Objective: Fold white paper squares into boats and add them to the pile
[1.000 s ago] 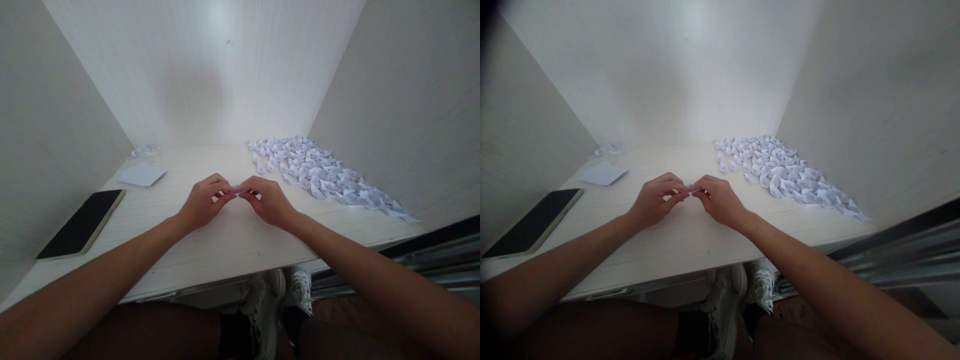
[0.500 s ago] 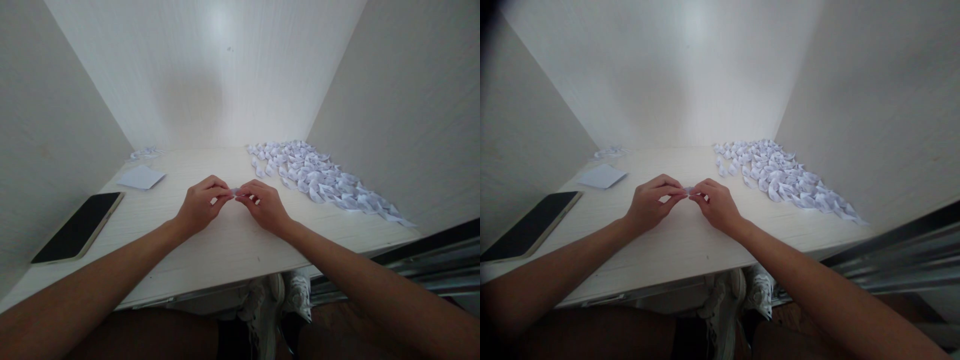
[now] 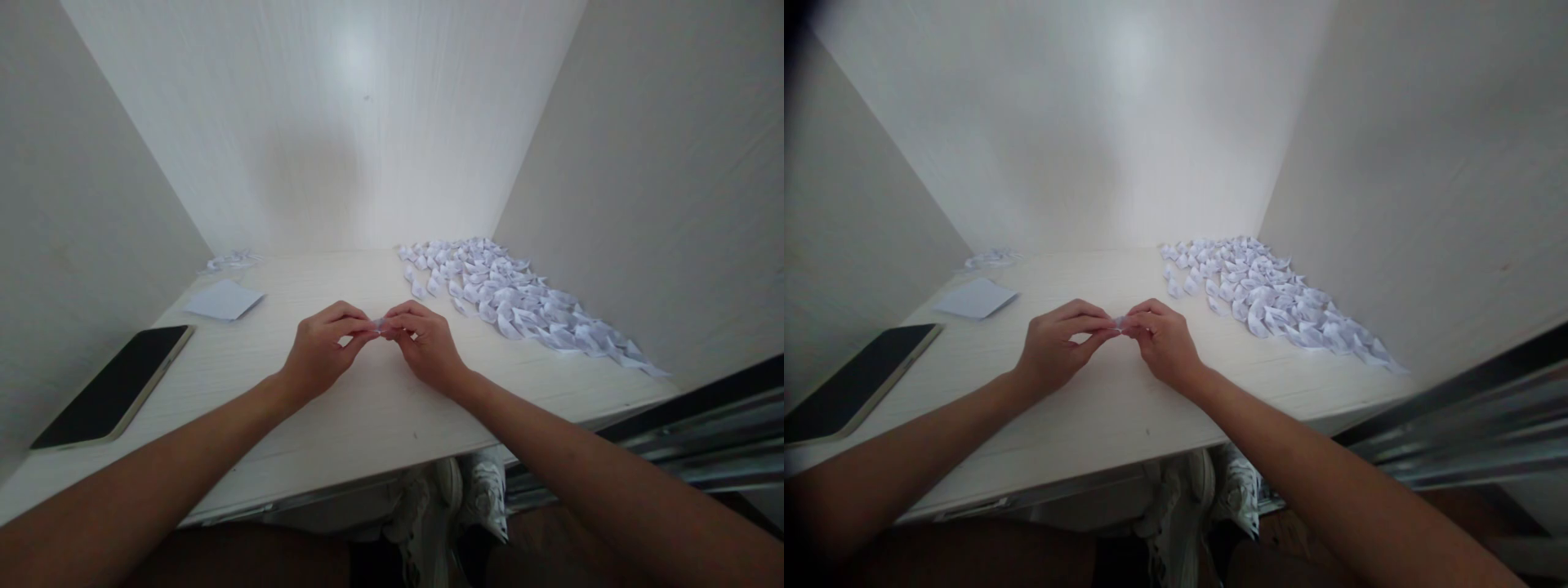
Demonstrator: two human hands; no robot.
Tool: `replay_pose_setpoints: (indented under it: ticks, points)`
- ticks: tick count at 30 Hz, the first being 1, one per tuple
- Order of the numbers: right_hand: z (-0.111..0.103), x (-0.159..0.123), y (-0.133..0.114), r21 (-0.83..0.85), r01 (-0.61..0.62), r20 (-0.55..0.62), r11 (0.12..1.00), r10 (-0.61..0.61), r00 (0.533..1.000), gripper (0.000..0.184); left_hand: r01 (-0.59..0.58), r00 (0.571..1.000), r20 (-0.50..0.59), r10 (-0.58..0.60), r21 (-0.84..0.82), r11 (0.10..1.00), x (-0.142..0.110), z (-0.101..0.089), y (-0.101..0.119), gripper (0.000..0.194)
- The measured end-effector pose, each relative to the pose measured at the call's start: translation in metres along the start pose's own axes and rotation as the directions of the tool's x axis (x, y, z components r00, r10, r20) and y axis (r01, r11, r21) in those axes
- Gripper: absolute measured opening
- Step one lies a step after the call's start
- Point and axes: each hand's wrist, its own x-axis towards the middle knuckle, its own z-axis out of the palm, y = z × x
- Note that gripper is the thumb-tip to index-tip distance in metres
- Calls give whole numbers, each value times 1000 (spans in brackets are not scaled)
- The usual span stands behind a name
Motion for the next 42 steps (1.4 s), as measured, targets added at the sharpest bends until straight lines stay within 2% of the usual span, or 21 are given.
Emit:
replay_pose_setpoints:
  ticks: [3, 6, 10, 13, 17, 22, 28, 36, 42]
  points:
    - [0, -2, 5, -42, 52, -21, 998, -53, 998, 20, 133, 990, 47, -129, -80, 988, -1, 1, 0, 10]
    - [1, -5, 8, -82, 92, -15, 992, -94, 996, 20, 265, 963, 102, -249, -197, 944, -3, 3, -1, 14]
    - [2, -8, 10, -117, 125, 0, 985, -126, 992, 20, 382, 924, 163, -347, -319, 867, -5, 5, -2, 16]
    - [1, -8, 10, -113, 154, -7, 982, -156, 988, 19, 425, 905, 199, -376, -379, 822, -6, 5, -3, 13]
    - [1, -7, 9, -93, 187, -66, 978, -194, 979, 12, 363, 932, 167, -322, -403, 840, -5, 4, -3, 8]
    - [1, -6, 8, -64, 159, -87, 985, -164, 983, 8, 261, 965, 100, -242, -319, 911, -2, 3, -1, 8]
    - [2, -8, 8, -97, 108, -112, 989, -119, 986, 5, 237, 971, 86, -222, -280, 930, 0, 2, -2, 7]
    - [2, -7, 10, -116, 191, -77, 975, -201, 977, 8, 198, 977, 123, -173, -239, 951, -2, 4, -4, 10]
    - [3, -8, 11, -116, 172, -42, 978, -178, 983, 9, 151, 984, 114, -135, -149, 977, -1, 3, -4, 4]
